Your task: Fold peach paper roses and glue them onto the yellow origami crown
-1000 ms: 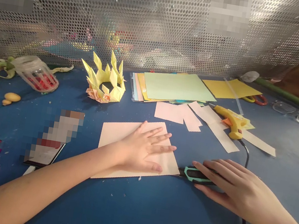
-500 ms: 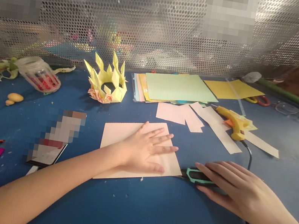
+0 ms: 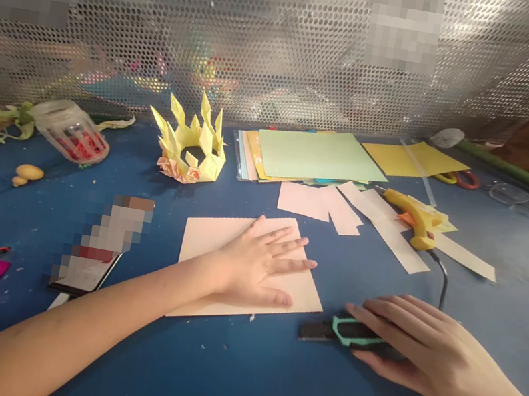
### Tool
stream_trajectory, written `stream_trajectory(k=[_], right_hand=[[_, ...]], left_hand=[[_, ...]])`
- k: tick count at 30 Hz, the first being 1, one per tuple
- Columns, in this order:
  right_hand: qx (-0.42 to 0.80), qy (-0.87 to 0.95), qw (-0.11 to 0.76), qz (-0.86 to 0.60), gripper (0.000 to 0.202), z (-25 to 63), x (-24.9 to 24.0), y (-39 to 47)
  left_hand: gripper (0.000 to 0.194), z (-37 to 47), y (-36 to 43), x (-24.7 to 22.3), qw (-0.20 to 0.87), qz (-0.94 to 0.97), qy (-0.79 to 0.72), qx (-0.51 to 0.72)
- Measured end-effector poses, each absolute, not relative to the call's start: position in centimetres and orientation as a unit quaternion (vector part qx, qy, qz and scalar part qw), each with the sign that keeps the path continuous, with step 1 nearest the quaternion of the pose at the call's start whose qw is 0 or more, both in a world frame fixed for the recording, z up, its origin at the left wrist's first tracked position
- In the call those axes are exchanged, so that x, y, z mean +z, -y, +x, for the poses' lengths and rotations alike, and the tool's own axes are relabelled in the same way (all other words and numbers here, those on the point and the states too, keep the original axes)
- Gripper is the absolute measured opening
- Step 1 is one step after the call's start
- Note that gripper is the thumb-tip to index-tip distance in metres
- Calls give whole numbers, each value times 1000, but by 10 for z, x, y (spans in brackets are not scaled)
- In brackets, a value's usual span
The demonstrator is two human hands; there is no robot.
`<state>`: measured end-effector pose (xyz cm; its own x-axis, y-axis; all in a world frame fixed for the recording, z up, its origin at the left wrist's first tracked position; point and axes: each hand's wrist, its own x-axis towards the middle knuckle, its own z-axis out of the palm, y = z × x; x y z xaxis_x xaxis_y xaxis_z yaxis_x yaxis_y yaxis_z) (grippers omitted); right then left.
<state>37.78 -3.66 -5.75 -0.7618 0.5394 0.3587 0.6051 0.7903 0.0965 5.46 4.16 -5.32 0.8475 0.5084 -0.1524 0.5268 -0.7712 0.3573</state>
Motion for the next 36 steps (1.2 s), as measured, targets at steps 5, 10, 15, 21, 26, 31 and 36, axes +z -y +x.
stream_trajectory(k=[5, 10, 15, 21, 26, 31, 36], right_hand=[[-79, 928, 175, -319, 44, 386, -59, 50], [-114, 913, 181, -346, 35, 389, -51, 49], [-180, 892, 192, -369, 37, 391, -48, 49], [-48, 768, 215, -601, 52, 396, -53, 56], [256, 635, 235, -690, 70, 409, -55, 55], [469, 563, 277, -622, 70, 429, -64, 68], [614, 447, 292, -581, 57, 422, -61, 70]], left_hand=[[75, 55, -42, -51, 198, 938, -282, -29], [65, 58, -37, -47, 180, 947, -263, -38], [54, 56, -36, -56, 128, 975, -181, 21], [50, 53, -40, -66, 103, 980, -149, 79], [52, 53, -39, -72, 92, 981, -145, 94], [49, 52, -39, -73, 87, 983, -136, 92], [49, 54, -40, -71, 64, 984, -104, 127]])
